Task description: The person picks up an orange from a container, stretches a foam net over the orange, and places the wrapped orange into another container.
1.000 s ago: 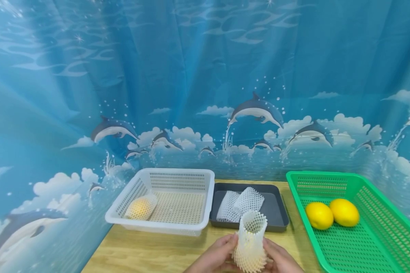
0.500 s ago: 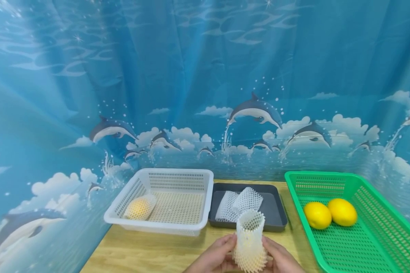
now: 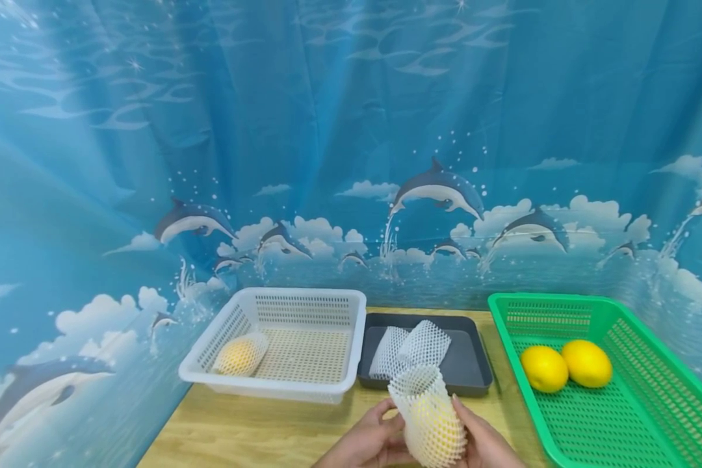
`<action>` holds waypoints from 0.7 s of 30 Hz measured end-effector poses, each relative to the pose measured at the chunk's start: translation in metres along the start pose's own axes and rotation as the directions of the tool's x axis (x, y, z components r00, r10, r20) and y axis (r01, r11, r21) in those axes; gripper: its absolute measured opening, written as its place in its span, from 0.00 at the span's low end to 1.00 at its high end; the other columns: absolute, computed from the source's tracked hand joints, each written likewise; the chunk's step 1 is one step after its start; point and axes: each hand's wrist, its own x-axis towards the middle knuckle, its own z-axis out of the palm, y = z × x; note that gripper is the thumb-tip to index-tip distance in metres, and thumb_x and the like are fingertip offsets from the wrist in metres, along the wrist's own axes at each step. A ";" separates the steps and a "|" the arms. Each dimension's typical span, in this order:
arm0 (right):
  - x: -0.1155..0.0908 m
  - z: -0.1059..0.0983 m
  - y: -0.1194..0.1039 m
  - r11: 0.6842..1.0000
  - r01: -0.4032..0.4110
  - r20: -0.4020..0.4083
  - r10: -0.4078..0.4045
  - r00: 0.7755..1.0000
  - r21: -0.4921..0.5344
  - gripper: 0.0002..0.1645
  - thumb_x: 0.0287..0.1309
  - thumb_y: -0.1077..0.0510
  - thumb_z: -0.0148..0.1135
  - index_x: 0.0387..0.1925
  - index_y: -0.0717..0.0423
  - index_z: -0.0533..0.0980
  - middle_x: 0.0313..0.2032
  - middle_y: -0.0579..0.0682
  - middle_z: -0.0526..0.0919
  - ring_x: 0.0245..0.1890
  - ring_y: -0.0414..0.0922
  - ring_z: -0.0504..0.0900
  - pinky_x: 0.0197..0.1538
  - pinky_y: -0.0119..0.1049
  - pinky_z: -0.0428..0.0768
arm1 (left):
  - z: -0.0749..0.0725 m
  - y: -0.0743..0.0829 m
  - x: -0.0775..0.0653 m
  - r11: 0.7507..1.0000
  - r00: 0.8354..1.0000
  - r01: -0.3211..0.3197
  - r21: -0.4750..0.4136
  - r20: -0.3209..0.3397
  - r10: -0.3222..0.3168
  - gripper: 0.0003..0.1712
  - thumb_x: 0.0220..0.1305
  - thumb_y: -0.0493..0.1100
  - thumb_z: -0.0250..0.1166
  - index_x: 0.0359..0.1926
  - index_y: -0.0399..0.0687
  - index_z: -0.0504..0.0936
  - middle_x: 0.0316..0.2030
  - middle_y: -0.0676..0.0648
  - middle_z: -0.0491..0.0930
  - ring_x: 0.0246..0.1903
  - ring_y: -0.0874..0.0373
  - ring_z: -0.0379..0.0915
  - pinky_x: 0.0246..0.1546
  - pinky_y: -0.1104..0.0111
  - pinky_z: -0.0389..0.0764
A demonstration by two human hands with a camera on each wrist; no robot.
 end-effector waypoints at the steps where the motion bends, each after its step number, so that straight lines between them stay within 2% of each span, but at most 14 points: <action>1: 0.000 0.000 0.000 1.000 0.005 -0.003 -0.005 1.000 -0.003 0.28 0.76 0.40 0.29 0.57 0.48 0.71 0.52 0.52 0.78 0.54 0.49 0.77 0.59 0.46 0.76 | 0.000 0.000 0.000 1.000 1.000 0.005 -0.005 0.001 -0.005 0.31 0.68 0.51 0.60 0.62 0.39 0.61 0.42 0.45 0.79 0.43 0.50 0.80 0.51 0.51 0.79; 4: -0.002 0.000 0.001 1.000 0.023 -0.036 -0.024 0.999 -0.020 0.26 0.76 0.41 0.29 0.57 0.46 0.71 0.51 0.52 0.78 0.53 0.49 0.78 0.58 0.46 0.77 | -0.001 0.000 0.001 0.999 1.000 0.020 -0.027 -0.005 -0.020 0.28 0.69 0.51 0.60 0.61 0.40 0.63 0.43 0.44 0.79 0.43 0.51 0.80 0.52 0.52 0.79; 9: -0.004 0.000 0.004 0.997 0.035 -0.124 -0.042 0.991 -0.062 0.25 0.76 0.42 0.34 0.64 0.47 0.66 0.50 0.50 0.78 0.51 0.50 0.79 0.56 0.45 0.78 | 0.000 0.003 0.000 0.997 0.999 0.031 -0.077 0.014 -0.030 0.31 0.73 0.52 0.53 0.68 0.38 0.59 0.49 0.41 0.77 0.48 0.49 0.78 0.54 0.51 0.77; 11: -0.004 -0.001 0.006 0.996 0.044 -0.136 -0.054 0.989 -0.074 0.22 0.76 0.44 0.36 0.62 0.43 0.68 0.50 0.47 0.78 0.50 0.50 0.80 0.56 0.44 0.79 | 0.000 0.003 -0.001 0.996 0.999 0.036 -0.085 0.022 -0.035 0.33 0.75 0.54 0.50 0.70 0.39 0.58 0.51 0.40 0.76 0.50 0.48 0.77 0.55 0.51 0.76; 13: -0.004 -0.002 0.007 0.996 0.058 -0.129 -0.067 0.989 -0.070 0.18 0.77 0.46 0.38 0.57 0.37 0.72 0.50 0.46 0.78 0.50 0.50 0.80 0.56 0.44 0.79 | -0.001 0.004 -0.001 0.995 0.999 0.041 -0.088 0.025 -0.039 0.33 0.75 0.56 0.47 0.71 0.40 0.58 0.52 0.38 0.76 0.51 0.48 0.77 0.55 0.51 0.76; 16: -0.003 -0.004 0.009 0.995 0.085 -0.100 -0.090 0.991 -0.052 0.16 0.77 0.48 0.38 0.51 0.33 0.74 0.50 0.45 0.79 0.50 0.50 0.81 0.56 0.45 0.79 | -0.001 0.004 -0.002 0.995 0.999 0.046 -0.089 0.018 -0.045 0.34 0.75 0.57 0.47 0.71 0.40 0.59 0.52 0.37 0.76 0.51 0.47 0.77 0.55 0.51 0.76; 21: -0.003 -0.005 0.010 0.994 0.102 -0.088 -0.106 0.990 -0.048 0.17 0.77 0.49 0.37 0.51 0.34 0.74 0.49 0.46 0.79 0.50 0.49 0.81 0.55 0.46 0.79 | -0.001 0.005 -0.001 0.993 0.998 0.057 -0.099 0.001 -0.058 0.39 0.72 0.62 0.49 0.72 0.43 0.57 0.53 0.35 0.75 0.52 0.46 0.76 0.55 0.51 0.76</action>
